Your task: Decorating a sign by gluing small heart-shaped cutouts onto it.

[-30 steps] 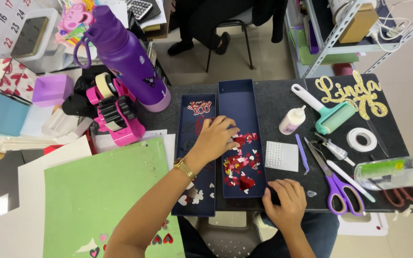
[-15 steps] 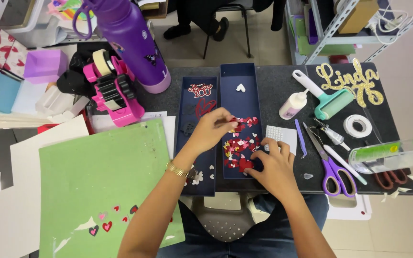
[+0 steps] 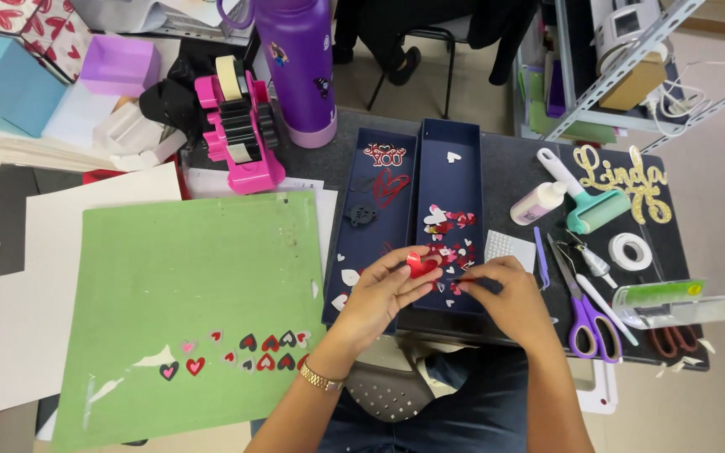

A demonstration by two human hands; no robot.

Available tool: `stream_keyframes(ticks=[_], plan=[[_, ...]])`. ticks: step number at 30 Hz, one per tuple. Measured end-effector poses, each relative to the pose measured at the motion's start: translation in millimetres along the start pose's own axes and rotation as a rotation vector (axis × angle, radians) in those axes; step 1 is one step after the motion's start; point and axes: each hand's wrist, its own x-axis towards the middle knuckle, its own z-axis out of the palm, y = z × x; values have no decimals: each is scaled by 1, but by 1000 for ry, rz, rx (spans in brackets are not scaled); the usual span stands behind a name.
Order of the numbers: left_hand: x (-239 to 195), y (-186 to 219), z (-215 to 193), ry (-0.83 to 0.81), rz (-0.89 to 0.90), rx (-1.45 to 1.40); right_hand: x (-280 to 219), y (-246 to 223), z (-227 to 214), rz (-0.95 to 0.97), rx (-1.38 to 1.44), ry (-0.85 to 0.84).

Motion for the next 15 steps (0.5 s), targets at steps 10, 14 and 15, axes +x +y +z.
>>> stream_keyframes(ticks=[10, 14, 15], plan=[[-13, -41, 9, 29, -12, -85, -35, -75, -12, -325, 164, 64], [-34, -64, 5, 126, -57, 65, -52, -67, 3, -265, 98, -24], [-39, -73, 1, 146, -61, 66, -55, -64, 8, -271, 90, -33]])
